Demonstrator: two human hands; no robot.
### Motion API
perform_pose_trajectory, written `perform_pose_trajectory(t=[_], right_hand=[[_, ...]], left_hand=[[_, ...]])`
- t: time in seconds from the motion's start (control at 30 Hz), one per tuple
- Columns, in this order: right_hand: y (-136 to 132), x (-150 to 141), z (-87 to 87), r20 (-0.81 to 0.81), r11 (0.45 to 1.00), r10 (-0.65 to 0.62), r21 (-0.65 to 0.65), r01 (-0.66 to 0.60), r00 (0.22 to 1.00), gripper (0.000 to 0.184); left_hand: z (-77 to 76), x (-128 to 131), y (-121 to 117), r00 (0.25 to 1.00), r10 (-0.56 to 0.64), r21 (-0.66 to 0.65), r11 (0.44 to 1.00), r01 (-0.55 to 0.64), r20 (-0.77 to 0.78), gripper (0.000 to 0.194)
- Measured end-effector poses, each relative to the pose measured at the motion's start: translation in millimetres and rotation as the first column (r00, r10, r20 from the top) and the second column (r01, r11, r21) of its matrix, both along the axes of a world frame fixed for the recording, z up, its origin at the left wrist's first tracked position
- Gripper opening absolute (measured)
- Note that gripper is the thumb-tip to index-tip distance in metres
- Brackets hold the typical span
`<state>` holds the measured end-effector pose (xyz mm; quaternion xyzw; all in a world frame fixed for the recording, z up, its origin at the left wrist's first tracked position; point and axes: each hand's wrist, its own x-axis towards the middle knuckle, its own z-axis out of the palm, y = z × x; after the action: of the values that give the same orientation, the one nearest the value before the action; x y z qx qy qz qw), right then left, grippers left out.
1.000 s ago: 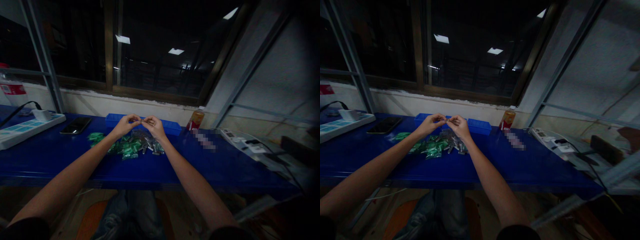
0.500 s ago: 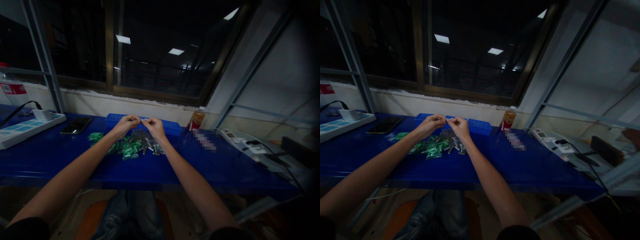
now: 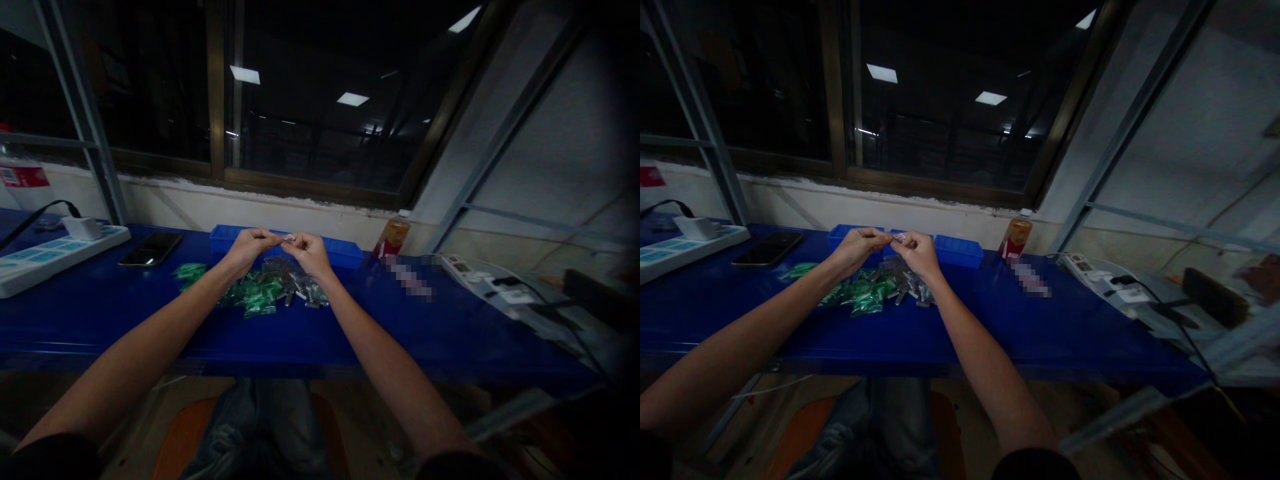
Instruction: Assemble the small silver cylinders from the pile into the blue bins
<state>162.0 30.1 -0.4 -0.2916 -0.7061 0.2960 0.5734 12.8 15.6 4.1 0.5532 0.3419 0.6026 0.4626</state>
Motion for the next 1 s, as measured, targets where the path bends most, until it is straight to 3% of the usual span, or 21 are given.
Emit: perform_pose_trajectory(t=[0.17, 0.37, 0.57, 0.77, 1.0], right_hand=[[-1.0, 1.2, 1.7, 0.043, 0.989, 0.105, -0.108, -0.1, 0.994, 0.025], [-6.3, -0.6, 6.4, -0.078, 0.969, 0.089, -0.225, -0.104, 0.993, 0.024], [-9.0, 0.3, 10.4, -0.053, 0.971, 0.097, -0.215, -0.107, 0.994, 0.017], [-8.1, -0.9, 6.6, 0.012, 0.959, 0.159, -0.241, -0.151, 0.987, 0.036], [-9.5, -1.5, 8.1, 0.039, 0.958, 0.146, -0.257, -0.131, 0.989, 0.03]], left_hand=[[1.3, 0.3, -1.4, 0.997, -0.04, -0.002, 0.999, 0.04, 0.065, 0.017], [4.9, -1.1, -2.3, 0.997, -0.058, -0.081, 0.995, 0.061, 0.044, 0.015], [7.4, -2.4, -3.7, 0.997, -0.061, -0.083, 0.995, 0.058, -0.036, 0.007], [7.6, -4.7, -4.5, 0.995, -0.065, -0.013, 0.998, 0.064, -0.072, 0.02], [10.6, -7.2, -5.7, 0.985, -0.074, 0.029, 0.996, 0.079, -0.159, 0.016]])
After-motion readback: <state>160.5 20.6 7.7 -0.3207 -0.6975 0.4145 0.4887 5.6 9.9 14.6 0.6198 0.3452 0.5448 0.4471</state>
